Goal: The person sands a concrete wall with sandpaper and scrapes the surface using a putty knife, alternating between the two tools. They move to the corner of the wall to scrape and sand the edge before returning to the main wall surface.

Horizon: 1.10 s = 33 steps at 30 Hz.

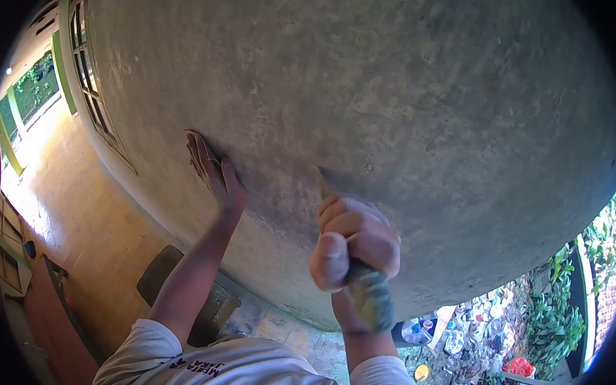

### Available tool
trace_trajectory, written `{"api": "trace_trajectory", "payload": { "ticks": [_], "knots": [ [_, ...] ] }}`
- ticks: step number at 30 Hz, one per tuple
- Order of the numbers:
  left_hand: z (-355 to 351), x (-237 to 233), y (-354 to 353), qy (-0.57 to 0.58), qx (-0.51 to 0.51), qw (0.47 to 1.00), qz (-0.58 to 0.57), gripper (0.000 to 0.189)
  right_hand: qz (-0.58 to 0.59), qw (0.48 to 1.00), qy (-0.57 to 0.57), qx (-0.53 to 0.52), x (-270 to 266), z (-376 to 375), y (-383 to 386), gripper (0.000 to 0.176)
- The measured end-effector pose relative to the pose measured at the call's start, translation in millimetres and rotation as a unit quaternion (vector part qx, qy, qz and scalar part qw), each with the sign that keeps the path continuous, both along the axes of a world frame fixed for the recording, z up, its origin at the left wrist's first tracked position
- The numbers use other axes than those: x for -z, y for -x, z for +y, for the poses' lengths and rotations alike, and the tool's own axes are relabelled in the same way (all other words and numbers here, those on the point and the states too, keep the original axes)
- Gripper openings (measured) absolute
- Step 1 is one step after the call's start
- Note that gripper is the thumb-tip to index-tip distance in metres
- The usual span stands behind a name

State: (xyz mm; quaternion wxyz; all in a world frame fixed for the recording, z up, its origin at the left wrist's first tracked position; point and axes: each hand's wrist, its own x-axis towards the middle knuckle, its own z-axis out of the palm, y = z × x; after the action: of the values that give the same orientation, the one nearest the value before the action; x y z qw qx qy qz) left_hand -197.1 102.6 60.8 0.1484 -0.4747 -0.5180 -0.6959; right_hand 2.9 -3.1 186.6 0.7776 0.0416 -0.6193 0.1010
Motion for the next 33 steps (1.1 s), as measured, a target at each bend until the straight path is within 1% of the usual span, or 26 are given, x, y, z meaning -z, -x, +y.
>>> {"api": "trace_trajectory", "payload": {
  "ticks": [1, 3, 4, 5, 7, 8, 9, 11, 12, 13, 15, 16, 17, 19, 21, 23, 24, 25, 27, 28, 31, 33],
  "knots": [
    [-1.5, 1.5, -1.8, 0.002, 0.002, 1.000, 0.001, 0.071, 0.001, 1.000, 0.002, 0.002, 2.6, -2.7, -1.7, 0.039],
    [-0.7, -0.8, -0.7, -0.003, 0.000, 1.000, 0.008, 0.071, 0.027, 0.999, -0.017, -0.040, -0.6, -11.5, 0.0, 0.039],
    [0.3, -1.0, 0.1, -0.006, -0.003, 1.000, 0.008, 0.071, 0.026, 0.998, -0.048, -0.044, -3.7, -20.8, -1.9, 0.036],
    [2.0, 0.1, 0.3, -0.012, -0.002, 1.000, 0.008, 0.070, 0.026, 0.997, -0.051, -0.048, -5.5, -19.2, -1.0, 0.036],
    [0.9, 0.6, 0.5, -0.013, -0.001, 1.000, 0.008, 0.070, 0.019, 0.999, -0.034, 0.001, -4.8, -19.5, -0.2, 0.036],
    [0.6, 0.2, 0.7, -0.007, 0.001, 1.000, 0.006, 0.070, -0.023, 0.998, 0.022, 0.053, 0.4, -4.2, -2.5, 0.037],
    [-0.2, -0.1, -0.3, -0.003, 0.003, 1.000, 0.003, 0.070, -0.023, 0.998, 0.025, 0.055, 1.8, -6.2, -2.4, 0.037],
    [0.1, -0.4, -1.4, -0.006, 0.004, 1.000, 0.002, 0.070, 0.018, 0.999, -0.028, -0.035, -0.2, -6.8, 1.8, 0.037],
    [0.3, -0.7, -1.1, -0.008, 0.004, 1.000, -0.001, 0.070, 0.035, 0.997, -0.047, -0.048, -2.5, -15.3, 2.0, 0.038],
    [1.0, -1.8, -0.6, -0.011, 0.002, 1.000, -0.002, 0.070, 0.034, 0.997, -0.050, -0.050, -2.7, -15.2, 1.6, 0.038],
    [-0.3, -1.5, -0.9, -0.006, 0.001, 1.000, 0.002, 0.071, -0.041, 0.999, -0.035, 0.003, -2.2, -15.8, -1.9, 0.024],
    [-1.5, -1.1, -1.2, -0.004, 0.003, 1.000, 0.001, 0.071, -0.058, 0.998, -0.012, 0.028, -1.9, -3.0, -0.7, 0.024],
    [-2.1, -1.7, -1.5, -0.006, 0.006, 1.000, 0.001, 0.071, -0.059, 0.998, -0.011, 0.030, -0.4, -3.0, -0.7, 0.024],
    [0.0, -2.3, -0.1, -0.012, 0.005, 1.000, -0.001, 0.071, -0.010, 0.997, -0.054, -0.054, -1.2, -1.0, 1.9, 0.024],
    [2.7, -0.7, 0.9, -0.023, 0.011, 1.000, -0.005, 0.071, -0.007, 0.996, -0.067, -0.054, -2.5, -5.7, 2.6, 0.022],
    [1.2, -2.1, 2.5, -0.016, 0.004, 1.000, 0.000, 0.071, -0.052, 0.997, -0.039, -0.032, -0.7, -3.8, 3.2, 0.021],
    [-0.6, -1.7, 1.8, -0.007, 0.002, 1.000, 0.005, 0.072, -0.049, 0.996, -0.037, -0.057, 2.7, 11.7, 8.3, 0.020],
    [-1.4, 0.0, 0.5, -0.005, 0.002, 1.000, 0.005, 0.072, -0.048, 0.997, -0.036, -0.057, 4.7, 11.6, 9.6, 0.020],
    [-0.7, -1.1, 1.3, -0.002, 0.001, 1.000, 0.005, 0.072, -0.022, 0.994, -0.014, -0.104, 5.2, 13.3, 14.1, 0.020],
    [-0.2, -1.7, 2.0, -0.005, -0.003, 1.000, 0.006, 0.072, -0.018, 0.996, -0.029, -0.083, 4.6, 7.3, 15.2, 0.021],
    [-0.6, -0.3, 2.6, -0.004, 0.006, 1.000, 0.009, 0.073, -0.023, 0.996, -0.049, -0.068, -2.6, -8.3, 17.0, 0.024],
    [-0.5, 0.6, 3.2, -0.005, 0.005, 1.000, 0.016, 0.073, -0.022, 0.998, -0.039, -0.049, -5.7, -9.5, 24.7, 0.025]
  ]
}}
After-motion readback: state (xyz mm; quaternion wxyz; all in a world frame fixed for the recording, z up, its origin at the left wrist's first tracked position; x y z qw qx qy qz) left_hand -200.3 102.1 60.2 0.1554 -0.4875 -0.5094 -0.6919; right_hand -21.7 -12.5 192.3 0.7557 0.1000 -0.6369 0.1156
